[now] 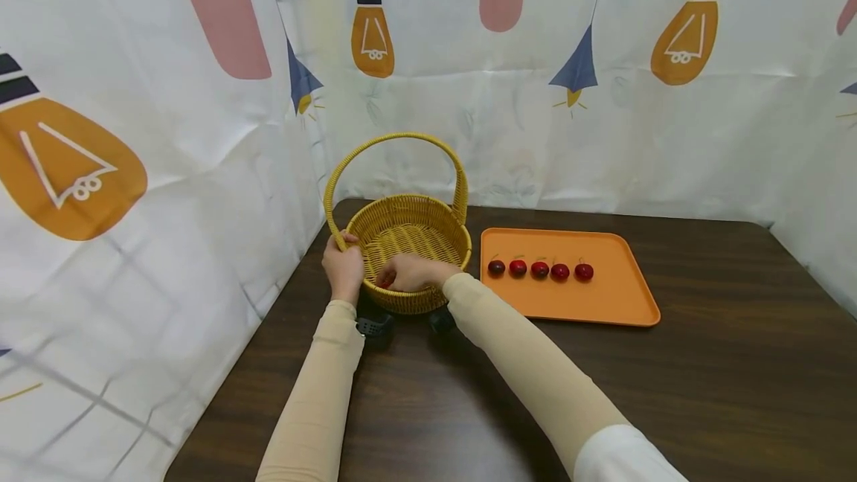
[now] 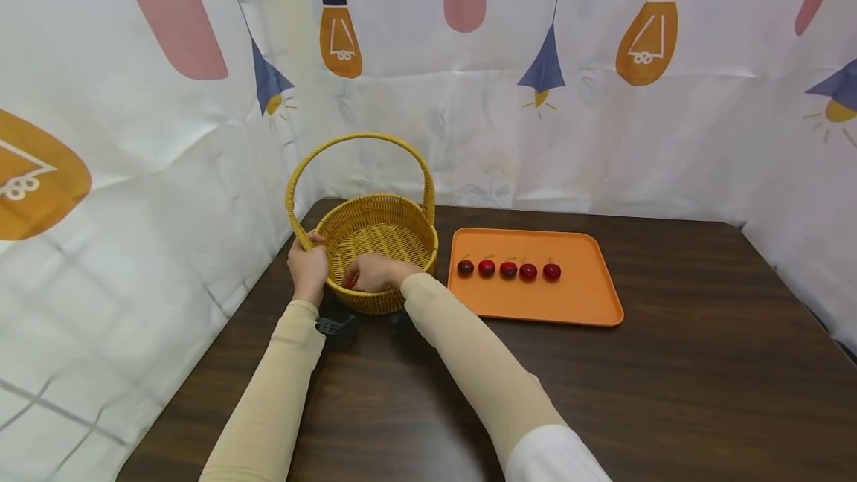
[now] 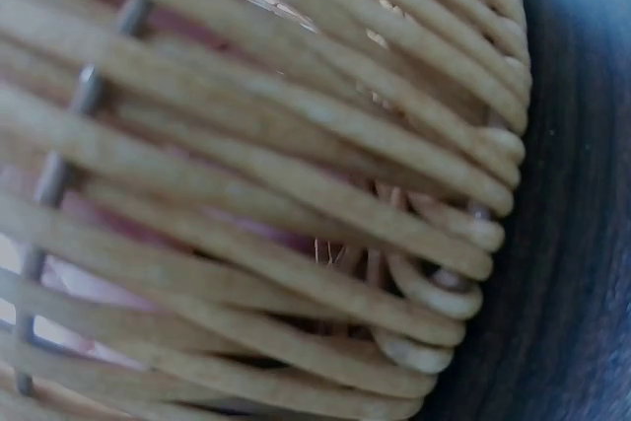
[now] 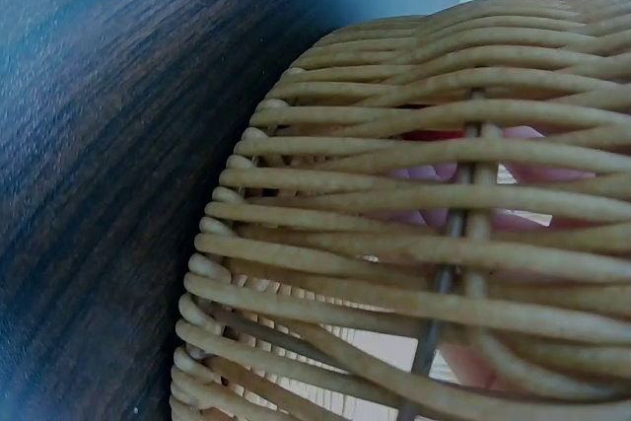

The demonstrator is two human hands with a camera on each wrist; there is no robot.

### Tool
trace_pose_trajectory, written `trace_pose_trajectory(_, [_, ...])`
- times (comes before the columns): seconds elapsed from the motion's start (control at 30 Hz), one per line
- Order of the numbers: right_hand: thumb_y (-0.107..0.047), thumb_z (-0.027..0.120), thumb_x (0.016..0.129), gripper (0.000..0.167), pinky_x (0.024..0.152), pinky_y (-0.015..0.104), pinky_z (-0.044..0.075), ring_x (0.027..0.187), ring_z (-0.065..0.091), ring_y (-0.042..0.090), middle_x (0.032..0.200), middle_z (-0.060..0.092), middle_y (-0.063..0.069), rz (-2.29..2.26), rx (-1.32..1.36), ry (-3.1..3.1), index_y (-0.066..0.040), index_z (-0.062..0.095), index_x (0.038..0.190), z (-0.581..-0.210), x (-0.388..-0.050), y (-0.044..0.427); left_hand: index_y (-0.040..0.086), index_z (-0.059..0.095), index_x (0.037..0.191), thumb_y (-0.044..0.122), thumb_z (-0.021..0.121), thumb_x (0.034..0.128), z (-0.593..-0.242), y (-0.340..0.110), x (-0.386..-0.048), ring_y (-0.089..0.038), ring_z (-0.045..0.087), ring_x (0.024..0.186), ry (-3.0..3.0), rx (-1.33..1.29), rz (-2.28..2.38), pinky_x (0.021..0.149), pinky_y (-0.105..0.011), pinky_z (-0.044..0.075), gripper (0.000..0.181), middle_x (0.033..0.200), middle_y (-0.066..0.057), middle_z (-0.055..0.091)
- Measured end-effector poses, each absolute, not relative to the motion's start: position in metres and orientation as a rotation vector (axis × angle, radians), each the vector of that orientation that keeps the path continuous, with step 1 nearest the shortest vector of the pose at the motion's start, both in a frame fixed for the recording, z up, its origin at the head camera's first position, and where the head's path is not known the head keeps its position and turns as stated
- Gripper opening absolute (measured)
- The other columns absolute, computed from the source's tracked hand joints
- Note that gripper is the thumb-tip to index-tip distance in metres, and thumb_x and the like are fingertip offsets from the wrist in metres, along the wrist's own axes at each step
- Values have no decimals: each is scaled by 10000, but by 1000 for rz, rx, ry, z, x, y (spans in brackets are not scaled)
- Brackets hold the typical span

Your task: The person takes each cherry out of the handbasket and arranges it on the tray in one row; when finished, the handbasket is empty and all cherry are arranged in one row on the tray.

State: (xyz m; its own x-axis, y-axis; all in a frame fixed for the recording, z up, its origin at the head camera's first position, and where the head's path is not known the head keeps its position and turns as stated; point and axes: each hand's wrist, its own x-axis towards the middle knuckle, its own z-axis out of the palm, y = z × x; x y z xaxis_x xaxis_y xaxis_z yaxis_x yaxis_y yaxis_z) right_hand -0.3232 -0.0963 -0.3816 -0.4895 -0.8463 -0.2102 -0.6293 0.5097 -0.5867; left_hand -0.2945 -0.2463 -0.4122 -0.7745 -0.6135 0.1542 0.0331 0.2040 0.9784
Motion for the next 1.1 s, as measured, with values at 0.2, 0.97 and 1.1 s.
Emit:
trace_pose_trajectory(0.2, [-111,608,931,243,867,274,490,1019,624,160,1108,686,25,-593,-1230,2361,-106,697,1157,-378,-322,-90,77,572,946,4,439,877,-412,-245,-295,-302,482,1258,-1952,541,-1617,1058,-438,350,167,1341,-141,552])
trace_pose_trajectory(0.97, [-103,675,903,346,632,326,513,786,590,266,1144,541,89,-1351,-901,2572,-84,627,1246,-354,-306,41,82,562,964,-7,423,884,-407,-247,-295,-324,501,1185,-1959,554,-1640,998,-433,376,183,1339,-169,540])
trace_pose_trajectory(1.1, [-117,677,908,343,632,417,540,834,645,304,1160,527,87,-1443,-824,2534,-95,612,1244,-359,-305,66,66,558,981,-5,426,881,-408,-244,-295,-328,504,1140,-1957,570,-1645,982,-431,374,181,1298,-178,553])
